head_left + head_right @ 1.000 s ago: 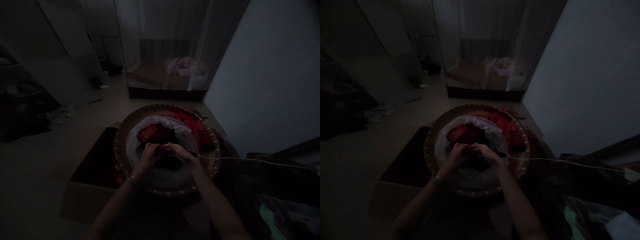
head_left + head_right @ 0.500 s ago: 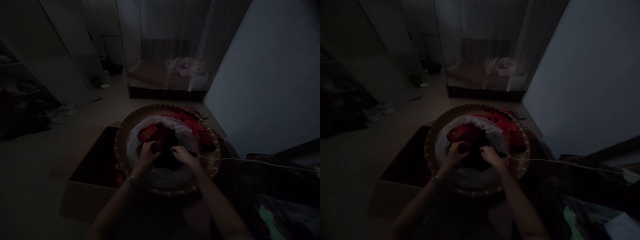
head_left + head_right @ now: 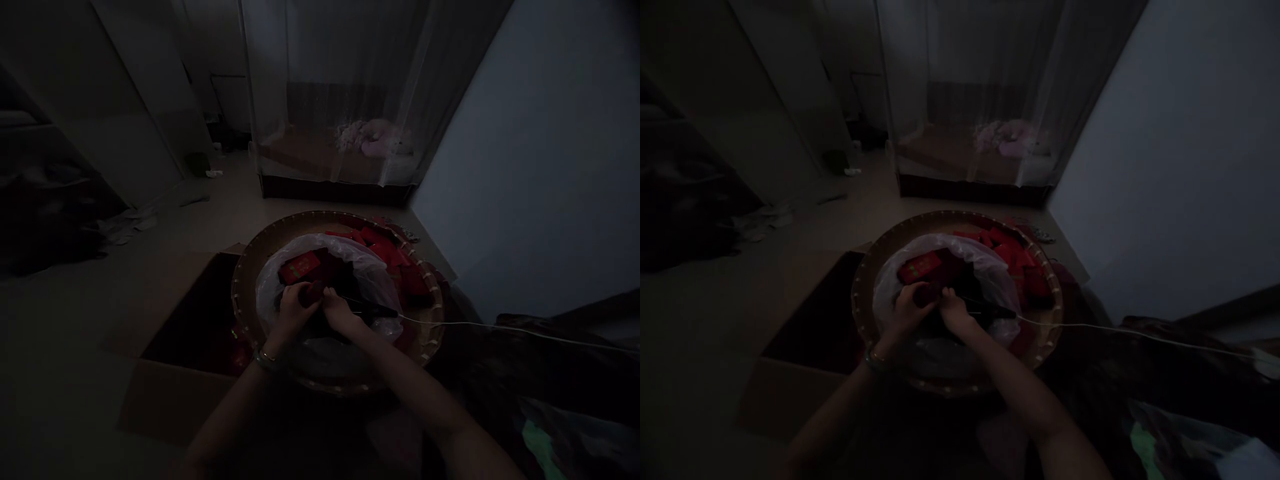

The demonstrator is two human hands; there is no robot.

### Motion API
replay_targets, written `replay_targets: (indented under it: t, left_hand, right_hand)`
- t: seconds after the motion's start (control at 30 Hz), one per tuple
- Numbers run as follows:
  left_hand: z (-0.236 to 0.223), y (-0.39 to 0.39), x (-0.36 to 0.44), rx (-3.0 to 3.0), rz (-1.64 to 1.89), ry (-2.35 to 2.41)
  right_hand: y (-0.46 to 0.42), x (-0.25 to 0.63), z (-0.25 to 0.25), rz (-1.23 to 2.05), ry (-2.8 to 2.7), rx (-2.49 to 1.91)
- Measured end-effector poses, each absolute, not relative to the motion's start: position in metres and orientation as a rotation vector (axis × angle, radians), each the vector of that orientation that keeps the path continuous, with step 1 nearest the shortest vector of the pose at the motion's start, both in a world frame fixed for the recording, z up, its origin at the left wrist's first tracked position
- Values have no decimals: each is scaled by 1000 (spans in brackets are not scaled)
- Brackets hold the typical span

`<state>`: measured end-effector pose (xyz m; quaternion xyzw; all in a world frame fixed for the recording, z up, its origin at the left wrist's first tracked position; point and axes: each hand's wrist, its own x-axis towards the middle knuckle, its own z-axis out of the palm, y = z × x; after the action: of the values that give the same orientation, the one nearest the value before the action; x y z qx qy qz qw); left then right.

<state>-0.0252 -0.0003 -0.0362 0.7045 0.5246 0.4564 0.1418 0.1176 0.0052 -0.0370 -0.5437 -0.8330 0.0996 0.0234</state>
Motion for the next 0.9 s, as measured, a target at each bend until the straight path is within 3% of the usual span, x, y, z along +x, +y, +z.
replay_targets:
  t: [0.37,0.73,0.9]
  left_hand:
    - [-38,-1,-27,1909,1325,1514]
    - [-34,-4,-26,1850,1295,1496]
    - [-33,-5,-26,1874,1277,1488]
  right_hand:
    - [18,134,-34,510,-2356,-1574]
    - [13,157,-27,1575,-852,-1157]
    - [7,156,-19,1867,-356,-929]
